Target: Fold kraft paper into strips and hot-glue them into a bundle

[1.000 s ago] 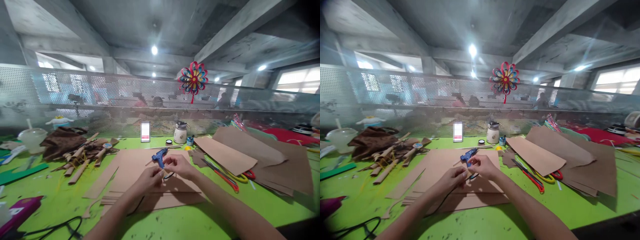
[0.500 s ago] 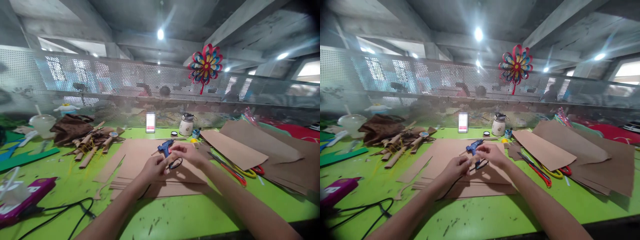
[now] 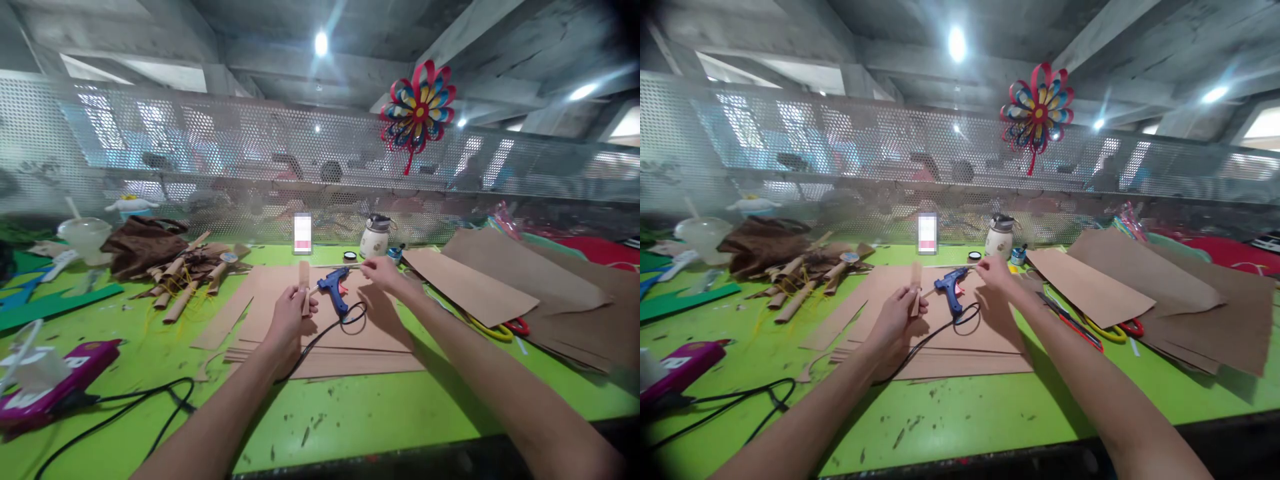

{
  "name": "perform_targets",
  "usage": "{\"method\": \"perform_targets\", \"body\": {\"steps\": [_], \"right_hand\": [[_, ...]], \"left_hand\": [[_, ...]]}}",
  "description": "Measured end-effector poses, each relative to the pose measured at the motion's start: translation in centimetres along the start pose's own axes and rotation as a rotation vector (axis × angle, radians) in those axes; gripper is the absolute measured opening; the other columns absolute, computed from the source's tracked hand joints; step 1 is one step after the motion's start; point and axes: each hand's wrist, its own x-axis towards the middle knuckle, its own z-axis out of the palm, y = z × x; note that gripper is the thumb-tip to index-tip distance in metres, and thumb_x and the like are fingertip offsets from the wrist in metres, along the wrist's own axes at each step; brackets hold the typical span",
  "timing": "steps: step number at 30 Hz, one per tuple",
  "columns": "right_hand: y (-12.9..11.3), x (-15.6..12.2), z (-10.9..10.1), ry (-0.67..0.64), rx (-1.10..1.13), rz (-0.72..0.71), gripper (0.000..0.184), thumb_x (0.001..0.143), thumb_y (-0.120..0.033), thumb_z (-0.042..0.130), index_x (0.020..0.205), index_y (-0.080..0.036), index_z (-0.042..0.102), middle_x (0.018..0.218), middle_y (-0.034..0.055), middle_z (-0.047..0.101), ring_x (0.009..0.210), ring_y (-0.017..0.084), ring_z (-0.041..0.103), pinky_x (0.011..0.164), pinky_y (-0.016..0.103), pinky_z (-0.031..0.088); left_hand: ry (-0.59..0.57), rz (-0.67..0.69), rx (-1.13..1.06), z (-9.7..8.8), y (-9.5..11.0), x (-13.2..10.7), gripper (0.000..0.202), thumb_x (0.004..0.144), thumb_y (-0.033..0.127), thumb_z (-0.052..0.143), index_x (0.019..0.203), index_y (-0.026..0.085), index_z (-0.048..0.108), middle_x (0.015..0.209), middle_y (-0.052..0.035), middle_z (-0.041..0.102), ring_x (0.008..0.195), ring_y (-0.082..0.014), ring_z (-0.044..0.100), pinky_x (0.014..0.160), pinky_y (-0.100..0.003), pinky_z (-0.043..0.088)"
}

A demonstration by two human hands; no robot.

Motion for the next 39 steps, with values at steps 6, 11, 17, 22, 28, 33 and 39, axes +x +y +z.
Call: {"method": "perform_targets", "body": {"steps": [6,11,17,22,28,33,39], "right_hand": [[-4.8,-2.5,5.5,-0.025,-0.337,-0.096,0.040,0.071,-0.044,0.064,0.095,-0.012,0.063,0.099,0.0183,0.064,0.097,0.031,0.055,0.081,0.038,0.041],[-5.6,-3.5,7.0,0.003,-0.485,-0.033,0.043,0.071,-0.036,0.064,0.103,-0.008,0.060,0.106,0.0248,0.059,0.105,0.036,0.049,0.081,0.041,0.042],[-5.1,-3.4,7.1,-0.033,-0.475,0.073,0.028,0.065,-0.023,0.065,0.091,-0.011,0.066,0.097,0.0205,0.064,0.095,0.032,0.057,0.074,0.036,0.044],[-4.0,-2.3,4.9,-0.005,-0.302,0.190,0.023,0.067,-0.032,0.063,0.078,-0.013,0.066,0.083,0.0161,0.068,0.082,0.028,0.062,0.066,0.031,0.044],[-1.8,-2.5,-0.6,-0.025,0.091,0.172,0.022,0.076,-0.022,0.048,0.089,-0.012,0.063,0.084,0.0105,0.070,0.071,0.018,0.065,0.060,0.026,0.050],[-2.1,-4.4,-3.8,-0.186,0.853,-0.013,0.027,0.078,-0.029,0.055,0.097,-0.013,0.063,0.096,0.0120,0.068,0.081,0.020,0.066,0.074,0.034,0.053],[-3.0,-6.1,-3.7,-0.373,1.059,-0.004,0.031,0.082,-0.038,0.059,0.096,-0.012,0.066,0.093,0.0130,0.068,0.076,0.019,0.065,0.074,0.037,0.052]], "left_hand": [[0.059,0.092,-0.056,0.0,1.2,-0.4,0.030,0.073,0.042,0.057,0.086,0.016,0.049,0.061,0.0005,0.060,0.049,-0.0099,0.055,0.044,-0.019,0.038],[0.111,0.125,-0.098,-0.1,2.1,-0.4,0.017,0.076,0.029,0.051,0.085,0.016,0.047,0.065,0.0008,0.060,0.051,-0.0086,0.053,0.046,-0.018,0.039],[0.135,0.081,-0.145,0.1,2.4,-0.4,0.015,0.076,0.026,0.051,0.085,0.016,0.046,0.065,0.0001,0.059,0.052,-0.0095,0.056,0.049,-0.020,0.042],[0.162,0.111,-0.129,-0.5,2.6,0.0,0.016,0.078,0.029,0.049,0.086,0.015,0.048,0.069,-0.0020,0.061,0.055,-0.0099,0.058,0.048,-0.019,0.041],[0.076,0.048,-0.071,-0.6,1.8,0.1,0.021,0.076,0.035,0.053,0.081,0.015,0.049,0.061,0.0006,0.058,0.050,-0.0089,0.054,0.047,-0.019,0.039],[-0.071,-0.007,-0.026,0.2,0.6,-0.4,0.023,0.073,0.037,0.058,0.078,0.015,0.051,0.055,0.0020,0.055,0.044,-0.0086,0.050,0.043,-0.019,0.034],[-0.173,-0.046,0.087,1.4,0.8,-2.2,0.026,0.075,0.040,0.056,0.072,0.015,0.051,0.054,0.0018,0.053,0.046,-0.0089,0.049,0.047,-0.020,0.037]]}}
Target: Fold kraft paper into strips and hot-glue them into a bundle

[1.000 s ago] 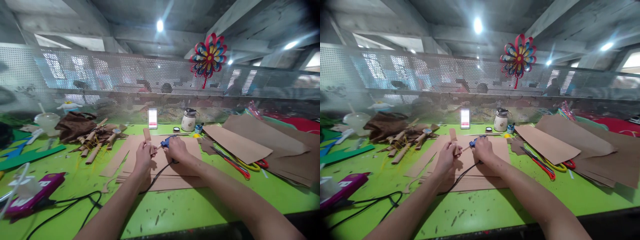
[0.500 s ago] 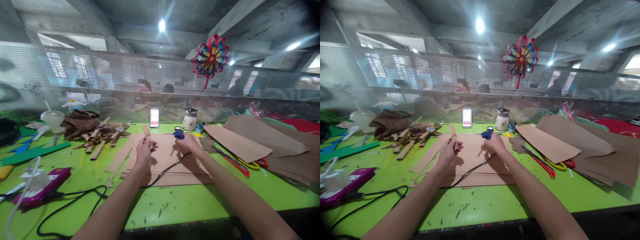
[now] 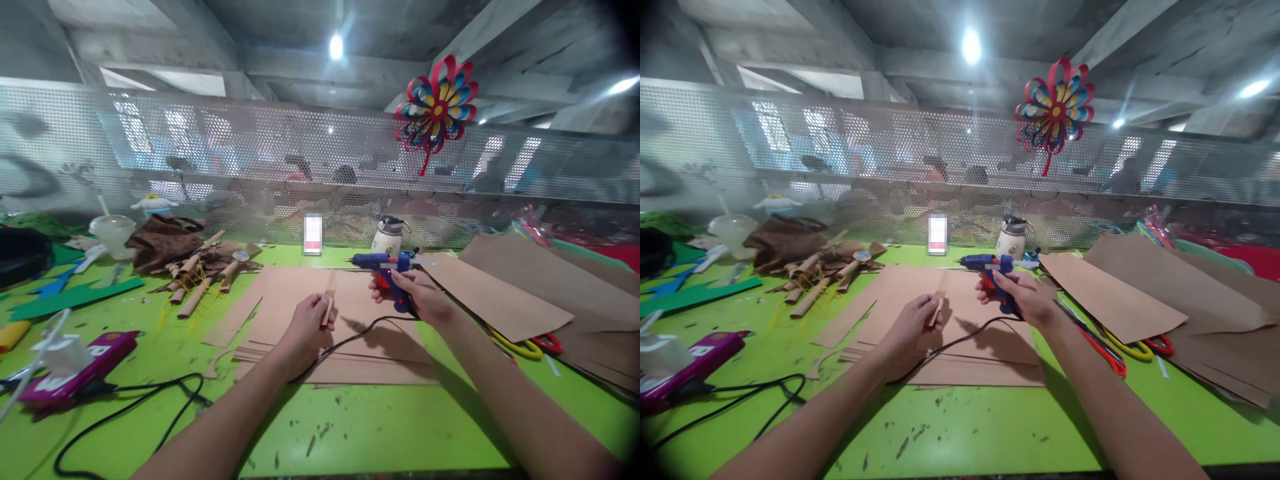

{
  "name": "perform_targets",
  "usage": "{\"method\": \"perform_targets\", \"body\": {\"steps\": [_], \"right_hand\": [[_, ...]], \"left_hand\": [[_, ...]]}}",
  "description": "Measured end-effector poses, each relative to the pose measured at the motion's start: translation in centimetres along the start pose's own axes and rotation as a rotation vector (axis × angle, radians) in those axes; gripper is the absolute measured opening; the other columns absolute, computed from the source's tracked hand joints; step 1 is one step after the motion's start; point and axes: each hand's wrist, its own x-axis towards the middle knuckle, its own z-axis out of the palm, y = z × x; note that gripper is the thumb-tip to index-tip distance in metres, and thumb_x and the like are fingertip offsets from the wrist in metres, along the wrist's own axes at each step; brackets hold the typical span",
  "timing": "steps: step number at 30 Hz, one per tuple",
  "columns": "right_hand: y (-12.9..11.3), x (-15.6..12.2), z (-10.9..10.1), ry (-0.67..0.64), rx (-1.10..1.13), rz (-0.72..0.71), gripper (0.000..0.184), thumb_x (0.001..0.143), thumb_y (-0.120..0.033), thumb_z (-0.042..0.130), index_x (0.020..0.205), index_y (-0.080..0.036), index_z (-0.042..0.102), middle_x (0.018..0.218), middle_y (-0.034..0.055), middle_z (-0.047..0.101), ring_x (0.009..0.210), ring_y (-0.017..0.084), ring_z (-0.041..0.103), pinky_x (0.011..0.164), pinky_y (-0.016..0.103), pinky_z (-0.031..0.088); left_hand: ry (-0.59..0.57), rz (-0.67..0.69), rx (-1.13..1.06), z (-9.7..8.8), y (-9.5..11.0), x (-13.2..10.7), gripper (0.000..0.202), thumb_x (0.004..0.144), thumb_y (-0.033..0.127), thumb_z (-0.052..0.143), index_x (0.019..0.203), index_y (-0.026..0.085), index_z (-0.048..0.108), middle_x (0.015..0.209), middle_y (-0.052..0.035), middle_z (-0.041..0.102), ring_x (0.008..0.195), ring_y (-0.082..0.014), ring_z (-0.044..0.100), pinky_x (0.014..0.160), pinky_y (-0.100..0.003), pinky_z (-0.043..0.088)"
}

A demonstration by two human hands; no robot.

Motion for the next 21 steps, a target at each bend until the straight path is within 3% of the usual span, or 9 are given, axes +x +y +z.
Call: {"method": "perform_targets", "body": {"steps": [5,11,21], "right_hand": [[1.7,-1.3,0.6,-0.038,-0.087,0.002,0.030,0.086,-0.039,0.054,0.092,-0.012,0.065,0.090,0.0115,0.067,0.074,0.018,0.064,0.073,0.036,0.051],[1.0,-2.1,0.8,-0.032,-0.353,-0.009,0.038,0.089,-0.044,0.047,0.087,-0.012,0.066,0.083,0.0111,0.067,0.079,0.020,0.064,0.074,0.033,0.050],[1.4,-1.8,0.5,0.012,-0.323,0.027,0.039,0.089,-0.046,0.046,0.084,-0.012,0.064,0.084,0.0103,0.066,0.076,0.019,0.063,0.075,0.034,0.050]], "left_hand": [[0.002,-0.005,0.061,0.8,0.3,-0.8,0.025,0.079,0.041,0.053,0.076,0.016,0.050,0.056,0.0028,0.053,0.046,-0.0080,0.047,0.044,-0.019,0.033],[-0.047,-0.044,0.021,1.1,0.4,-1.0,0.027,0.078,0.043,0.054,0.077,0.017,0.050,0.057,0.0027,0.052,0.045,-0.0087,0.047,0.044,-0.019,0.035],[-0.089,-0.044,-0.044,0.7,1.0,-0.9,0.025,0.078,0.038,0.054,0.087,0.014,0.054,0.058,0.0004,0.055,0.051,-0.0101,0.050,0.050,-0.021,0.042]]}}
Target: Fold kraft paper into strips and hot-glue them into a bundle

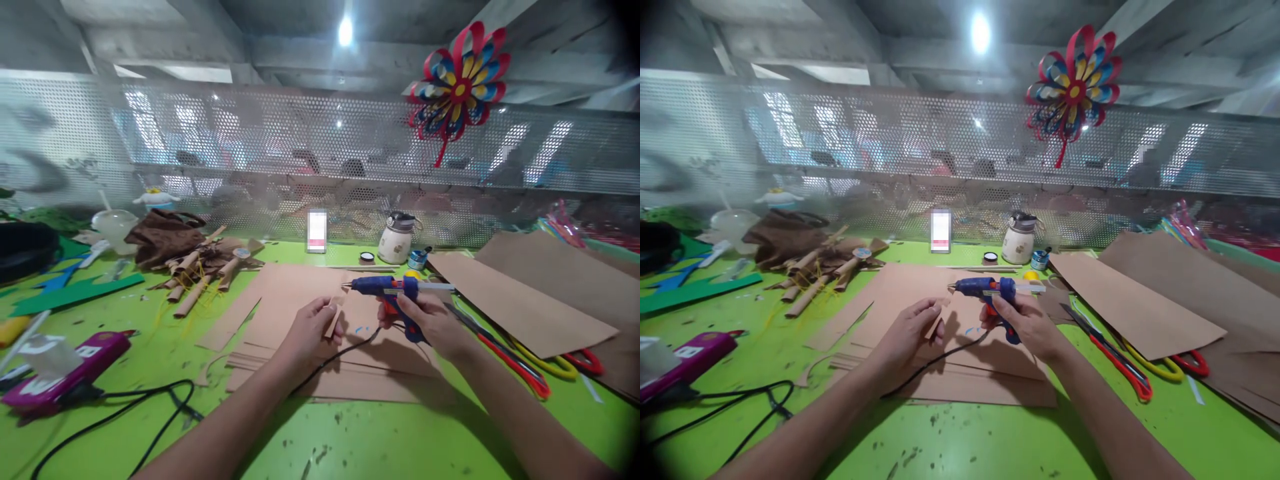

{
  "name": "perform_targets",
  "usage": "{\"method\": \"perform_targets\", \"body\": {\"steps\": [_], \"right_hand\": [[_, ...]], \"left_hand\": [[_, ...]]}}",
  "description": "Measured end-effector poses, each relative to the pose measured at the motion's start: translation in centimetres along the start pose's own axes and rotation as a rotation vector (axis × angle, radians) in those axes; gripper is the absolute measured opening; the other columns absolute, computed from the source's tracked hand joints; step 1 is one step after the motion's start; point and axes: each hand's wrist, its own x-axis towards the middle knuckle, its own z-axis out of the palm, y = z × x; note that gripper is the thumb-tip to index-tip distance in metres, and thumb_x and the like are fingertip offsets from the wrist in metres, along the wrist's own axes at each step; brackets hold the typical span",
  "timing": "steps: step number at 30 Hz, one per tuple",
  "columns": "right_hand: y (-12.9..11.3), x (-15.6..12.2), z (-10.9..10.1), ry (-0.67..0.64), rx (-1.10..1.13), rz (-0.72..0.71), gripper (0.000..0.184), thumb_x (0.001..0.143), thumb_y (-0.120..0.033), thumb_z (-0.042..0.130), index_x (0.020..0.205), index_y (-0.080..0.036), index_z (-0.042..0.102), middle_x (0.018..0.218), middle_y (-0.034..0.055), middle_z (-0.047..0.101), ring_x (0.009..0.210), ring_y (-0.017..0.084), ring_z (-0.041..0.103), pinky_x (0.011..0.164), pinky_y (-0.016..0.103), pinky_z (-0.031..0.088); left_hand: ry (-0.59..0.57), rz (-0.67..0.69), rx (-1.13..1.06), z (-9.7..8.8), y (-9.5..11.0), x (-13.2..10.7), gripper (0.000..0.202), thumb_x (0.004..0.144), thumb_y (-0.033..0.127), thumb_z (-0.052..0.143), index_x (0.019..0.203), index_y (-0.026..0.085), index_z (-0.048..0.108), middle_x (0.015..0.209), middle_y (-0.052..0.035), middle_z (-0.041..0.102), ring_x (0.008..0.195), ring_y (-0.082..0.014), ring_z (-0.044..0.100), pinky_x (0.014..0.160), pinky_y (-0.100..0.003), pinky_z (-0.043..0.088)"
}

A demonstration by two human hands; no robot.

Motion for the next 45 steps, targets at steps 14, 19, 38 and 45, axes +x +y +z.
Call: {"method": "perform_targets", "body": {"steps": [14,19,38,45], "right_hand": [[0.8,0.5,0.1,0.091,0.155,0.025,0.037,0.085,-0.047,0.053,0.090,-0.012,0.066,0.086,0.0100,0.066,0.076,0.019,0.063,0.074,0.036,0.053],[0.5,0.4,0.2,0.093,0.155,0.007,0.038,0.084,-0.047,0.054,0.093,-0.012,0.066,0.085,0.0103,0.066,0.078,0.020,0.063,0.073,0.035,0.053],[1.2,0.3,0.0,0.118,0.004,-0.005,0.040,0.086,-0.049,0.050,0.087,-0.013,0.066,0.081,0.0085,0.065,0.074,0.019,0.062,0.071,0.033,0.051],[0.9,0.2,0.1,0.133,-0.022,-0.011,0.040,0.085,-0.051,0.049,0.083,-0.014,0.064,0.080,0.0076,0.064,0.073,0.018,0.061,0.069,0.031,0.049]], "left_hand": [[0.006,-0.017,0.031,0.0,-0.1,0.1,0.024,0.076,0.039,0.055,0.085,0.017,0.057,0.057,0.0006,0.053,0.049,-0.0105,0.050,0.047,-0.020,0.041],[0.002,-0.014,0.049,0.0,-0.1,0.2,0.024,0.075,0.040,0.056,0.081,0.017,0.058,0.056,0.0009,0.052,0.048,-0.0102,0.048,0.045,-0.020,0.037],[0.096,0.048,0.160,0.0,0.3,-0.1,0.034,0.076,0.042,0.055,0.094,0.014,0.064,0.047,0.0024,0.049,0.041,-0.0090,0.042,0.042,-0.019,0.030],[0.091,0.087,0.146,-0.2,0.3,0.0,0.042,0.073,0.046,0.059,0.099,0.013,0.065,0.049,0.0039,0.046,0.043,-0.0088,0.040,0.044,-0.020,0.029]]}}
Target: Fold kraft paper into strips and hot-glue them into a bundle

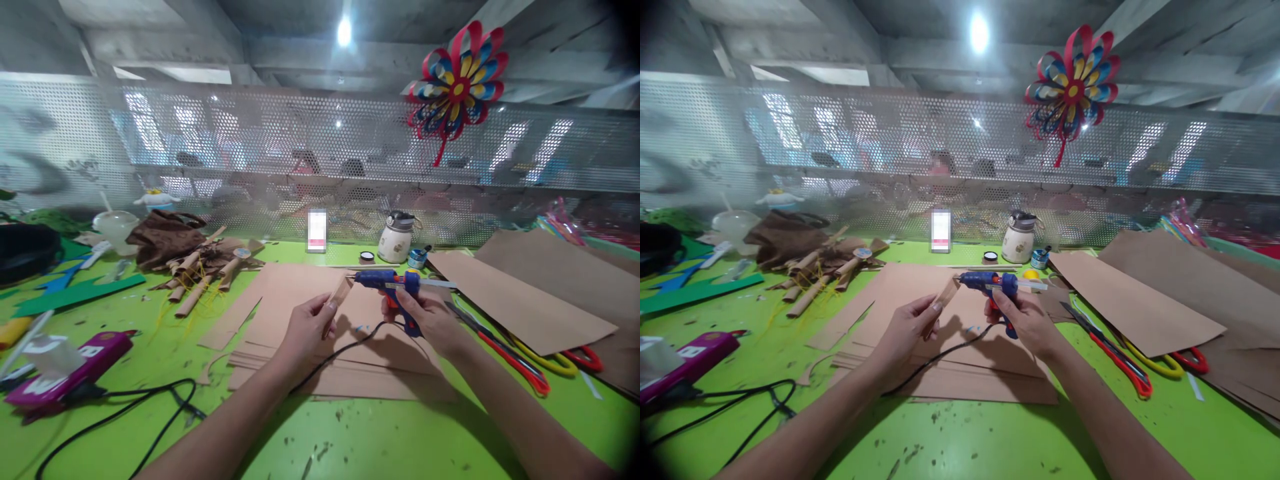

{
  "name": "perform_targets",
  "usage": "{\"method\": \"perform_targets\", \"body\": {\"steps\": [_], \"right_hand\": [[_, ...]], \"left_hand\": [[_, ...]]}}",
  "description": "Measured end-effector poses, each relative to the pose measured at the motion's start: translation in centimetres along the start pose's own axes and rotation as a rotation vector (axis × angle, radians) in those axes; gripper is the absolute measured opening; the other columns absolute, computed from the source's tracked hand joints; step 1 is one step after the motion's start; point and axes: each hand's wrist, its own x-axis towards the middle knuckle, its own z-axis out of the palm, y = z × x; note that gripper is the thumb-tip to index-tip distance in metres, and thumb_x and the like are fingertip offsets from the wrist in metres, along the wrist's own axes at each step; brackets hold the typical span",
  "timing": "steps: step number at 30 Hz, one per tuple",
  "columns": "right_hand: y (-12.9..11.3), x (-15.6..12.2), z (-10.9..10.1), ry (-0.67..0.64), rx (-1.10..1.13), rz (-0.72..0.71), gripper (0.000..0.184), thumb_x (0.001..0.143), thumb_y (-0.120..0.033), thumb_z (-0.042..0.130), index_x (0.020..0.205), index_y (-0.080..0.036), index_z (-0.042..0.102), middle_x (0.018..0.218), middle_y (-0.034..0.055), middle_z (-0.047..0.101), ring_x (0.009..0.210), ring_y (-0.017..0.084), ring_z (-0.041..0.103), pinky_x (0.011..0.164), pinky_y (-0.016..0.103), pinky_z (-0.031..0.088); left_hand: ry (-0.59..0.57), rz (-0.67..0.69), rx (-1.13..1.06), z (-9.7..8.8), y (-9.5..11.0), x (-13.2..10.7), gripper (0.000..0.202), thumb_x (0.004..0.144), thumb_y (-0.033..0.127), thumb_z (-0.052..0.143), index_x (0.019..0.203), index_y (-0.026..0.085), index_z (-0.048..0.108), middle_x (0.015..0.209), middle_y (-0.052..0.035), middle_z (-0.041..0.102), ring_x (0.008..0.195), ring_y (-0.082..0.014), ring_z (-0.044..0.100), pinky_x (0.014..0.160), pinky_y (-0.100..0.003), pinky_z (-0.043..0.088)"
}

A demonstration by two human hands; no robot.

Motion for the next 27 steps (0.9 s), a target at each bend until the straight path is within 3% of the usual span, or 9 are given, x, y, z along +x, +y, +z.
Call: {"method": "perform_targets", "body": {"steps": [7,14,19,23,27], "right_hand": [[-0.62,-0.34,0.43,0.041,-0.078,-0.023,0.040,0.088,-0.050,0.045,0.076,-0.015,0.060,0.079,0.0071,0.062,0.072,0.017,0.058,0.068,0.030,0.048],[-0.53,-0.30,0.48,0.064,-0.062,-0.030,0.041,0.087,-0.051,0.046,0.075,-0.015,0.060,0.079,0.0068,0.062,0.070,0.016,0.058,0.067,0.029,0.048],[-0.64,-0.25,0.61,0.064,-0.039,-0.019,0.039,0.086,-0.052,0.047,0.079,-0.015,0.060,0.077,0.0061,0.061,0.067,0.016,0.057,0.065,0.029,0.048],[-0.48,-0.29,0.67,0.048,-0.072,-0.039,0.039,0.087,-0.050,0.046,0.084,-0.015,0.062,0.075,0.0057,0.061,0.068,0.016,0.056,0.066,0.030,0.047],[-0.59,-0.45,0.82,0.006,-0.155,-0.067,0.041,0.089,-0.050,0.044,0.077,-0.015,0.062,0.073,0.0051,0.061,0.067,0.015,0.056,0.064,0.028,0.045]], "left_hand": [[0.033,0.011,-0.016,-0.07,-0.35,0.33,0.045,0.070,0.046,0.063,0.097,0.011,0.065,0.050,0.0049,0.044,0.046,-0.0082,0.036,0.045,-0.020,0.027],[0.065,0.024,0.008,-0.09,-0.20,0.19,0.054,0.071,0.048,0.061,0.111,0.011,0.063,0.046,0.0071,0.037,0.046,-0.0081,0.030,0.045,-0.020,0.023],[0.069,0.036,0.026,-0.01,0.09,0.11,0.055,0.073,0.050,0.059,0.111,0.010,0.063,0.045,0.0077,0.033,0.046,-0.0078,0.026,0.045,-0.021,0.019],[0.091,0.045,0.052,-0.04,0.11,0.11,0.053,0.073,0.051,0.059,0.107,0.010,0.065,0.044,0.0069,0.035,0.045,-0.0082,0.028,0.045,-0.021,0.021],[0.083,0.046,0.053,-0.24,-0.11,0.32,0.051,0.073,0.051,0.059,0.104,0.011,0.066,0.044,0.0057,0.040,0.044,-0.0089,0.034,0.044,-0.021,0.026]]}}
